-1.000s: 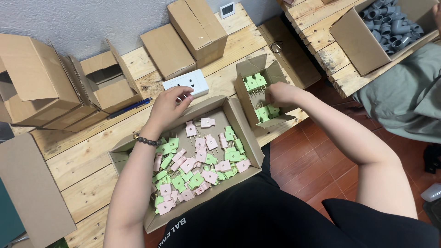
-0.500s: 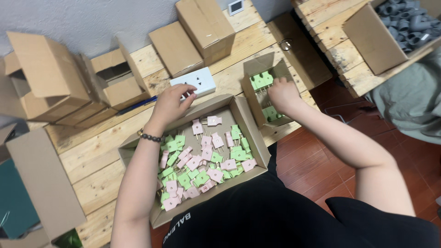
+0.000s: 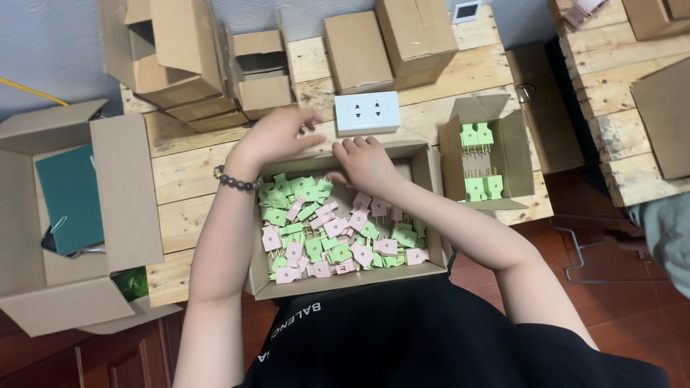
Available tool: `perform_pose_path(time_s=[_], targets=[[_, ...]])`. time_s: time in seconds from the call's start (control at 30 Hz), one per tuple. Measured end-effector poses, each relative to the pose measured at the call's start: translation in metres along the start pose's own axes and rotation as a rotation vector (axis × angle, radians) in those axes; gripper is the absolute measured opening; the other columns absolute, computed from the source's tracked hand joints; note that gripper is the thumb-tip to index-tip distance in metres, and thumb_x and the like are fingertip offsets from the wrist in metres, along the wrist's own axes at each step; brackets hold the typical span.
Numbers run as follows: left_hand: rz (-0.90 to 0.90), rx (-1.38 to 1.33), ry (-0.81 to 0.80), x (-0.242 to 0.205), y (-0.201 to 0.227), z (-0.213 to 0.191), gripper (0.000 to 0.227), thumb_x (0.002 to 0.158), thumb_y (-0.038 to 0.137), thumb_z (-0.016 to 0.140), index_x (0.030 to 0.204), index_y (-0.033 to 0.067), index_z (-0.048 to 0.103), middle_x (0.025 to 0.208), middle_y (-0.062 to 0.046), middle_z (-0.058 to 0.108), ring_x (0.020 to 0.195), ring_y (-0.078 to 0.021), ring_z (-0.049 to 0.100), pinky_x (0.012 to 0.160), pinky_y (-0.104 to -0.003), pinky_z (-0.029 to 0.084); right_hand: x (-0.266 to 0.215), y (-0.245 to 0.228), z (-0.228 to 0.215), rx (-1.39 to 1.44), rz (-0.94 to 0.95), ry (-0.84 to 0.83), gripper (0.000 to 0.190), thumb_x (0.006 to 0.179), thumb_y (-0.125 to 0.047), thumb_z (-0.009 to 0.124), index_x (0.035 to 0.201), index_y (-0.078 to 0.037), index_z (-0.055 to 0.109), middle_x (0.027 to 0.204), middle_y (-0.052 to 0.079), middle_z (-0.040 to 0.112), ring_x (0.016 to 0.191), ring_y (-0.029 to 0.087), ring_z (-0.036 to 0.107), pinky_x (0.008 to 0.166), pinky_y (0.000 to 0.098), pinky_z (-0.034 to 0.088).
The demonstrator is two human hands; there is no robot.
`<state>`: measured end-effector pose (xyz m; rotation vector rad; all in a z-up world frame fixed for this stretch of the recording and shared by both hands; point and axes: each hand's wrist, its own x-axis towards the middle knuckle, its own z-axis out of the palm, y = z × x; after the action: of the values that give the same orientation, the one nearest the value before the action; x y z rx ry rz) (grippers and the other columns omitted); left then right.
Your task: The person picks small pink and green electrical components from a large box, tests each by inserting it into a white wall socket, and then places it into a smaller cardboard box. The process is repeated for multiple components throughout the clip.
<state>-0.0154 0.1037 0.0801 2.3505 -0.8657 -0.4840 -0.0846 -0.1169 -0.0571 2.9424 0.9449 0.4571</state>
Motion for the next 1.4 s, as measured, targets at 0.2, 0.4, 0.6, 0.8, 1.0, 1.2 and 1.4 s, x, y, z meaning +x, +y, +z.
perform_pose_path(time_s=[0.2, 0.4, 0.6, 0.8, 1.0, 1.2, 1.4], targets=[[-0.174, 0.04, -0.261, -0.007, -0.04, 0.03, 0.038, 0.092, 0.021, 0.068, 0.128, 0.0108, 0.071, 0.125, -0.02, 0.073, 0.117, -0.043, 0.068, 0.1, -0.054, 0.053, 0.02, 0.022, 0.011, 0.013, -0.138, 0.245, 0.038, 0.105, -0.053, 0.058, 0.088, -0.019, 0.057, 0.072, -0.003, 0.062, 0.07, 0.018, 0.068, 0.064, 0.03, 0.053], [-0.205, 0.213, -0.201, 0.003, -0.054, 0.043, 0.039, 0.09, 0.013, 0.067, 0.129, 0.0184, 0.07, 0.124, -0.009, 0.073, 0.121, -0.0377, 0.065, 0.1, -0.054, 0.052, 0.045, 0.037, 0.004, 0.023, -0.221, 0.145, 0.043, 0.101, -0.058, 0.061, 0.084, -0.019, 0.061, 0.071, -0.005, 0.063, 0.07, 0.017, 0.069, 0.064, 0.0308, 0.054], [-0.162, 0.7, 0.149, 0.01, -0.107, 0.113, 0.018, 0.091, 0.023, 0.064, 0.102, 0.0162, 0.075, 0.091, -0.008, 0.069, 0.09, -0.0361, 0.07, 0.073, -0.056, 0.052, 0.052, 0.045, 0.018, 0.135, -0.192, 0.081, 0.045, 0.096, -0.062, 0.068, 0.086, -0.019, 0.067, 0.073, -0.002, 0.062, 0.071, 0.021, 0.07, 0.062, 0.0352, 0.055], [0.099, 0.788, 0.325, -0.004, -0.008, 0.15, 0.013, 0.086, 0.016, 0.065, 0.083, 0.0078, 0.074, 0.074, -0.012, 0.063, 0.072, -0.034, 0.065, 0.06, -0.048, 0.045, 0.042, 0.044, 0.051, 0.011, -0.17, 0.127, 0.023, 0.096, -0.039, 0.067, 0.086, -0.018, 0.064, 0.075, -0.003, 0.058, 0.071, 0.02, 0.068, 0.061, 0.0342, 0.053], [0.237, 0.639, -0.018, 0.006, 0.009, 0.213, 0.011, 0.084, 0.014, 0.071, 0.08, 0.0038, 0.075, 0.071, -0.016, 0.064, 0.068, -0.0355, 0.068, 0.055, -0.048, 0.053, 0.045, 0.041, 0.022, 0.088, -0.188, 0.15, 0.048, 0.101, -0.062, 0.061, 0.086, -0.017, 0.061, 0.074, 0.002, 0.057, 0.07, 0.021, 0.068, 0.064, 0.0359, 0.055], [0.219, 0.581, -0.048, 0.033, -0.009, 0.245, 0.033, 0.087, 0.032, 0.076, 0.105, 0.004, 0.074, 0.097, -0.018, 0.067, 0.095, -0.0387, 0.07, 0.07, -0.052, 0.058, 0.046, 0.042, 0.017, 0.129, -0.189, 0.117, 0.049, 0.101, -0.062, 0.061, 0.086, -0.016, 0.061, 0.075, 0.003, 0.059, 0.071, 0.023, 0.069, 0.064, 0.0379, 0.055], [0.558, 0.612, 0.139, 0.018, 0.005, 0.273, 0.018, 0.091, 0.019, 0.06, 0.095, 0.0059, 0.072, 0.088, -0.017, 0.067, 0.091, -0.0376, 0.066, 0.086, -0.056, 0.046, 0.045, 0.041, 0.022, 0.114, -0.192, 0.157, 0.047, 0.1, -0.063, 0.061, 0.086, -0.018, 0.06, 0.075, 0.001, 0.057, 0.07, 0.022, 0.067, 0.063, 0.0362, 0.054]])
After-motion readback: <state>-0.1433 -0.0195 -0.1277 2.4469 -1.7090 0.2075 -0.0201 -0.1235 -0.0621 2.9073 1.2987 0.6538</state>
